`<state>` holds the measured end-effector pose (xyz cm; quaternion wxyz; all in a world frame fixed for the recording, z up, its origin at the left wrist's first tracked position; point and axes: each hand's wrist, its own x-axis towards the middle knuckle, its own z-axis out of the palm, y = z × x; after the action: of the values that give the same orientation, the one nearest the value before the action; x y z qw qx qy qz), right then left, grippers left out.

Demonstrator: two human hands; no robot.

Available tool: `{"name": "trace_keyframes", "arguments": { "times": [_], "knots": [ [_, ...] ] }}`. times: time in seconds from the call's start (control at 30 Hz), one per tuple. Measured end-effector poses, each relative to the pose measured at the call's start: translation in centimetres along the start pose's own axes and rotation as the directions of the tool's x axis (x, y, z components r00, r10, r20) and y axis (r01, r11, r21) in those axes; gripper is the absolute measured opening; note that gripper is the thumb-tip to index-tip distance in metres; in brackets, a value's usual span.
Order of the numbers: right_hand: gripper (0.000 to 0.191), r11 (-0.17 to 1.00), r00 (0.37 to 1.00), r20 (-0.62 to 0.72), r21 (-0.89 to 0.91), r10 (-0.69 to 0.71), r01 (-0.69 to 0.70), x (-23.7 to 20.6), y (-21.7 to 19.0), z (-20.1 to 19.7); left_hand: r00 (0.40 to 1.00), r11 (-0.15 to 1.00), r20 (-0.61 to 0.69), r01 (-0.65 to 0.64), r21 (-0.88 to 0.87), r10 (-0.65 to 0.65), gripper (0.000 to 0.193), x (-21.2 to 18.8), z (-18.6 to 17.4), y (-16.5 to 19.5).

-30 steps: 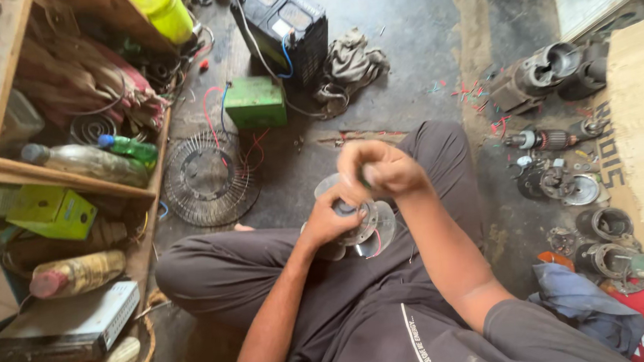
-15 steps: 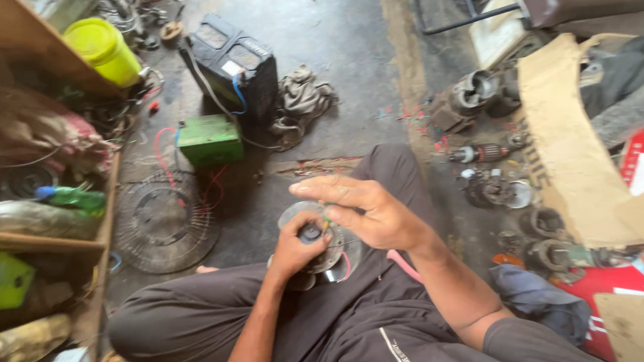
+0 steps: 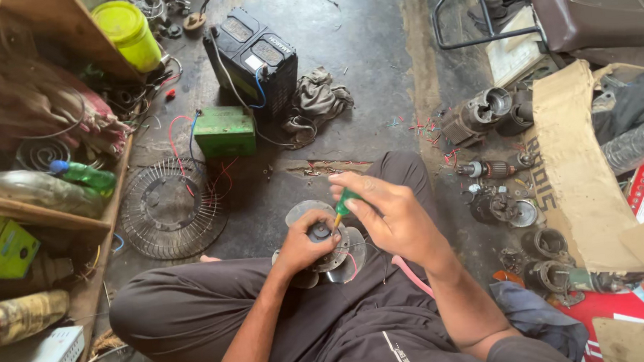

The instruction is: The person sits on the floor and uses a screwdriver to tighten screws on a small cylindrical electrical component. They rotate the component to access different sides and continue adjusting the screws.

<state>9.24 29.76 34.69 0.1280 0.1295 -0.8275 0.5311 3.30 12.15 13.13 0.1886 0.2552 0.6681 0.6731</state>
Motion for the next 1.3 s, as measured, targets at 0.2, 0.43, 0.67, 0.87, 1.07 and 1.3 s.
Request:
{"name": "trace_keyframes", "arguments": {
  "times": [0.2, 0.43, 0.67, 0.87, 1.07, 1.3],
  "knots": [
    [0.028, 0.951, 0.985, -0.17, -0.307, -0.026, -0.028, 0.5, 0.2, 2.7, 1.0, 1.0, -0.003, -0.026, -0.004, 0.026, 0.022, -0.5, -1.3, 0.0],
    [0.032, 0.998, 0.998, -0.015, -0.022, -0.062, 0.061, 0.5, -1.1, 1.9, 1.0, 1.0, 0.004, 0.003, -0.017, -0.003, 0.022, -1.1, -1.9, -0.6],
    [0.017, 0.906, 0.953, -0.274, -0.358, 0.13, -0.227, 0.5, -0.5, 3.0, 1.0, 1.0, -0.007, 0.001, -0.004, -0.001, 0.022, -1.0, -1.5, -0.6],
    [0.036, 0.981, 0.979, -0.061, -0.043, -0.193, 0.191, 0.2, -0.1, 1.7, 1.0, 0.999, 0.015, -0.018, -0.036, 0.019, 0.022, -0.7, -1.2, -0.8],
    [0.034, 0.704, 0.804, -0.285, -0.389, 0.521, -0.594, 0.3, 0.3, 3.4, 0.999, 0.999, 0.007, -0.032, 0.005, 0.032, 0.021, -0.6, -1.1, -0.5],
    [0.034, 0.993, 0.989, -0.104, -0.064, -0.105, 0.098, 0.1, 0.7, 3.0, 1.0, 1.0, -0.001, -0.01, -0.011, 0.01, 0.022, -1.0, -2.1, -0.9]
  ]
}}
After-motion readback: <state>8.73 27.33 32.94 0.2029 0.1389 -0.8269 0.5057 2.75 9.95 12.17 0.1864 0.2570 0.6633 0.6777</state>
